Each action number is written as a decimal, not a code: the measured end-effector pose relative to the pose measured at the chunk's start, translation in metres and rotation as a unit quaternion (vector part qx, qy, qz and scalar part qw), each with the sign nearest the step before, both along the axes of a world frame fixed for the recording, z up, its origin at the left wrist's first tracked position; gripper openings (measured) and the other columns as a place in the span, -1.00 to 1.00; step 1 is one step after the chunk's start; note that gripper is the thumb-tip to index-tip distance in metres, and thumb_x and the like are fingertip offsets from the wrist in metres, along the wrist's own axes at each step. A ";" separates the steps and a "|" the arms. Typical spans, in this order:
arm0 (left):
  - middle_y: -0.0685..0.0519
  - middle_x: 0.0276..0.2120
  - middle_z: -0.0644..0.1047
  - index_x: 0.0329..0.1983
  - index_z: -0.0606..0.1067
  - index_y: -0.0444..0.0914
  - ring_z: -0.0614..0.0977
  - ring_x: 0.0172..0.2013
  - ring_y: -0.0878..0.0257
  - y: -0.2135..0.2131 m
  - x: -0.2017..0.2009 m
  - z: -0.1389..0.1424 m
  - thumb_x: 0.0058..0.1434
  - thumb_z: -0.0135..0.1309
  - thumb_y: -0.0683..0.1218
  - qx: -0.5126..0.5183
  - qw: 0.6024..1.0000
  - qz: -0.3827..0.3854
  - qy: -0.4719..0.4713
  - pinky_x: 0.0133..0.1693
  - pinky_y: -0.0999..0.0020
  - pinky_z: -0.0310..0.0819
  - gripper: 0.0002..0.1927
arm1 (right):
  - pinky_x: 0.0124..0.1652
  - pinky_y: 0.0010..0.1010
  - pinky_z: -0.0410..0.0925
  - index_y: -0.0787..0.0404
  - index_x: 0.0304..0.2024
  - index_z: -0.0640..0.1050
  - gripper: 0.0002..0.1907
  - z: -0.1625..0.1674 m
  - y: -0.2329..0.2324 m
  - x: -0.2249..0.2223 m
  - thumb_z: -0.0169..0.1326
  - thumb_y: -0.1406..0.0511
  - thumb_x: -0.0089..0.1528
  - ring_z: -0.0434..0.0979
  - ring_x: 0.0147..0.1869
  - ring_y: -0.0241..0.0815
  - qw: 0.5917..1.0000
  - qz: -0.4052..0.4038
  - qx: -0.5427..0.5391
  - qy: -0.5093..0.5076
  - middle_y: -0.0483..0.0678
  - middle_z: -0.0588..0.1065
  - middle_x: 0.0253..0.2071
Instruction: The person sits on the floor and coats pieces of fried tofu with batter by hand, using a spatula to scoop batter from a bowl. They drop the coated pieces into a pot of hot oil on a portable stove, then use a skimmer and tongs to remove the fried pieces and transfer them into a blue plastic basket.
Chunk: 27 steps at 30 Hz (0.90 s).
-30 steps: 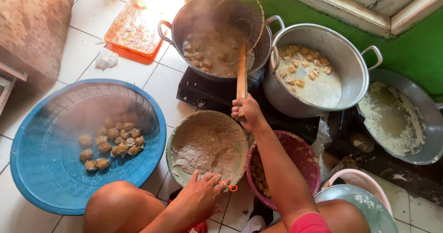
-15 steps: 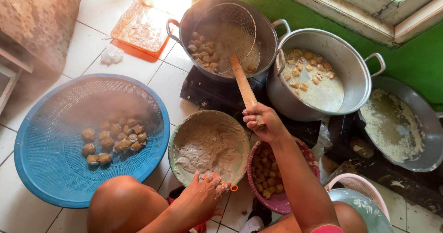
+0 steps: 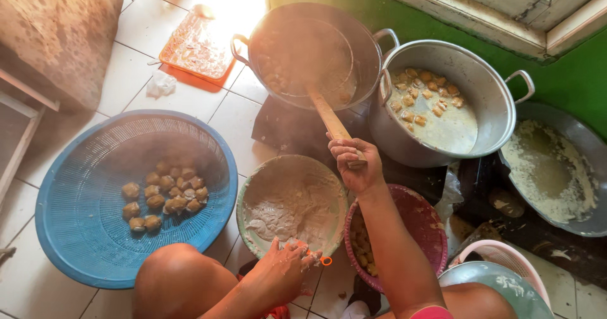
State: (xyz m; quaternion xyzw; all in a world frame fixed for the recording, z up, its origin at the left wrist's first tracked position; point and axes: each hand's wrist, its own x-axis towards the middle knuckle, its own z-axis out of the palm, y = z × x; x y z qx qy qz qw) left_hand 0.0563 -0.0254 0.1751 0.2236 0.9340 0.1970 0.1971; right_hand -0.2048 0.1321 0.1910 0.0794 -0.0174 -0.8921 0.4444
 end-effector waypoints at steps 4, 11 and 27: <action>-0.08 0.24 0.35 0.49 0.16 -0.11 0.32 0.30 -0.05 0.000 0.000 -0.001 0.14 0.28 0.24 0.007 1.000 0.013 -0.013 0.22 -0.31 0.08 -0.06 | -0.40 -0.52 0.33 0.60 0.28 0.10 -0.53 0.002 -0.005 0.008 -0.22 0.51 0.34 0.30 -0.34 -0.29 0.999 -0.002 -0.039 0.013 0.03 0.24 -0.20; -0.10 0.25 0.34 0.48 0.15 -0.09 0.32 0.28 -0.08 -0.002 0.000 -0.001 0.13 0.29 0.24 0.004 1.000 0.022 -0.011 0.22 -0.32 0.05 -0.06 | -0.39 -0.53 0.32 0.56 0.28 0.09 -0.53 0.009 -0.015 0.008 -0.20 0.51 0.34 0.30 -0.34 -0.28 0.998 -0.048 -0.022 0.035 0.04 0.24 -0.20; -0.09 -0.12 0.52 0.39 0.32 -0.13 0.61 -0.15 -0.16 0.001 -0.002 0.019 0.16 0.18 0.23 -0.055 0.998 -0.010 0.011 -0.06 -0.18 0.30 -0.24 | -0.53 -0.64 0.28 0.45 0.49 0.03 -0.22 0.086 0.008 0.121 -0.08 0.57 0.23 0.28 -0.37 -0.33 0.968 0.043 0.145 0.201 0.06 0.27 -0.14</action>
